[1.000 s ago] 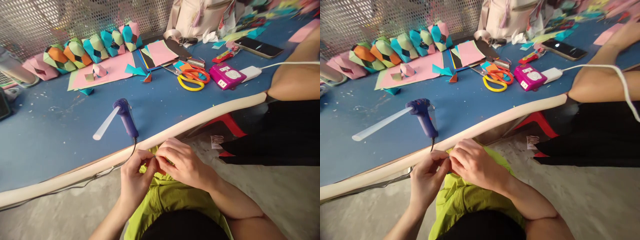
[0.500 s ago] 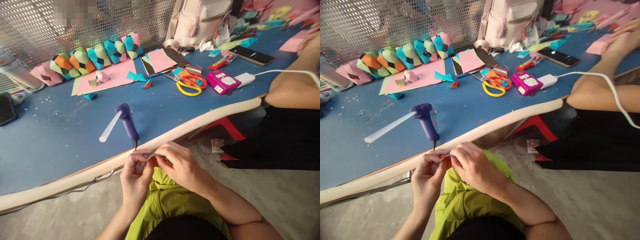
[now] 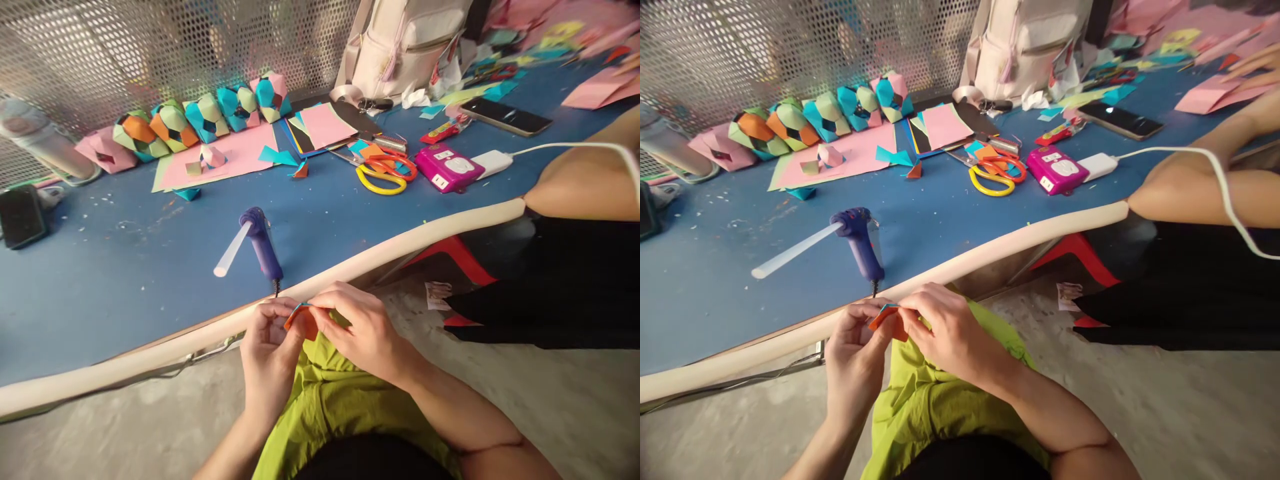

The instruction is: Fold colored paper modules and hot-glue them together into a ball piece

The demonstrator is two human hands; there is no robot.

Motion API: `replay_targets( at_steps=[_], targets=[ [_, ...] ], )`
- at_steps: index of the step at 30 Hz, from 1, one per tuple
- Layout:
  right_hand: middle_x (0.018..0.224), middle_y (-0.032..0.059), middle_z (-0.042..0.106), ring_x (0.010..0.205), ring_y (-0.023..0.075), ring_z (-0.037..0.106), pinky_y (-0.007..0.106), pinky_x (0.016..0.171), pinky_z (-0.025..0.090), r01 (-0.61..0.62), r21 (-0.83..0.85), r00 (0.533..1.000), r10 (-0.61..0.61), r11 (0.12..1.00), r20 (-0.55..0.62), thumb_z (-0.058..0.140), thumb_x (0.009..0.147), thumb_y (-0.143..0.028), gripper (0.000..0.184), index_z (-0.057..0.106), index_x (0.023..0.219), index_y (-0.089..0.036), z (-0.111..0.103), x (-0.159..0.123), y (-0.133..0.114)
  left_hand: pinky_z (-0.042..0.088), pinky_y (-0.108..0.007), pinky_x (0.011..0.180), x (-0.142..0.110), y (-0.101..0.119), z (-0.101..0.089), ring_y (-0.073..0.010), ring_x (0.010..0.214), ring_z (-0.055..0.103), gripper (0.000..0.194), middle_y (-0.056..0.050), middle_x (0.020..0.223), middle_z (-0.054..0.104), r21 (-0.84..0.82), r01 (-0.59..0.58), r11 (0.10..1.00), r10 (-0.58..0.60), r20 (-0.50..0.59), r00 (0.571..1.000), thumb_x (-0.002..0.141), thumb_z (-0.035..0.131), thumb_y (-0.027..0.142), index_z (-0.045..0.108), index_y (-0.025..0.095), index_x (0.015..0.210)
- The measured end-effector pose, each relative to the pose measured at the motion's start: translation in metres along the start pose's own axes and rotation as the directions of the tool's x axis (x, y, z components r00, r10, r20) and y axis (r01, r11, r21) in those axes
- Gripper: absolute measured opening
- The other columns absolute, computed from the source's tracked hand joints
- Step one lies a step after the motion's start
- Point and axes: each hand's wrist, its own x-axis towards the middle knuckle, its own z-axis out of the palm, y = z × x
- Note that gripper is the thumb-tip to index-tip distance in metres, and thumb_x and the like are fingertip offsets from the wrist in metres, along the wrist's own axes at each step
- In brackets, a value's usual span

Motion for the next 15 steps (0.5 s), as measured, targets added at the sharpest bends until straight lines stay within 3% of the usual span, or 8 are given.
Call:
replay_targets(
  at_steps=[3, 7, 11, 15],
  targets=[
    [0.074, 0.0024, 0.06, 0.07, 0.0132, 0.058, 0.026, 0.065, 0.047, 0.004, 0.013, 1.0, -0.004, 1.0, 0.027, 0.05, 0.093, -0.012, 0.013, 0.056, 0.083, -0.018, 0.0, 0.003, -0.001, 0.054, -0.024, 0.06, 0.0, 0.002, -0.006, -0.0126, 0.067, 0.063, 0.011, -0.002, 0.081, 0.066, 0.12, -0.002, 0.993, 0.001, 0.008, 1.0, 0.08, 0.069, 0.024, 0.066, 0.019, 0.089],
    [0.074, 0.0024, 0.061, 0.069, 0.0132, 0.058, 0.026, 0.064, 0.048, 0.011, 0.06, 1.0, -0.012, 0.998, 0.012, 0.053, 0.092, -0.012, 0.012, 0.057, 0.083, -0.018, 0.004, 0.007, -0.004, 0.052, -0.025, 0.064, 0.001, 0.001, -0.014, -0.0138, 0.071, 0.061, 0.007, -0.001, 0.077, 0.065, 0.244, -0.147, 0.959, 0.143, 0.035, 0.989, 0.083, 0.064, 0.022, 0.068, 0.02, 0.078],
    [0.071, 0.0016, 0.061, 0.067, 0.0127, 0.058, 0.026, 0.063, 0.049, 0.049, 0.091, 0.999, -0.048, 0.995, -0.018, 0.052, 0.091, -0.011, 0.013, 0.057, 0.082, -0.018, 0.011, 0.01, -0.009, 0.051, -0.023, 0.064, 0.0, -0.001, -0.018, -0.0138, 0.075, 0.062, 0.007, 0.0, 0.081, 0.066, 0.243, -0.2, 0.949, 0.209, -0.012, 0.978, 0.081, 0.065, 0.017, 0.069, 0.023, 0.08],
    [0.08, 0.0048, 0.066, 0.076, 0.0139, 0.063, 0.027, 0.071, 0.053, 0.082, 0.151, 0.996, -0.078, 0.985, -0.034, 0.053, 0.092, -0.016, 0.007, 0.059, 0.091, -0.017, 0.014, 0.019, -0.012, 0.048, -0.022, 0.055, 0.003, 0.0, -0.025, -0.0114, 0.066, 0.057, 0.007, 0.0, 0.083, 0.063, 0.208, -0.189, 0.96, 0.207, -0.067, 0.976, 0.081, 0.065, 0.017, 0.069, 0.023, 0.083]
  ],
)
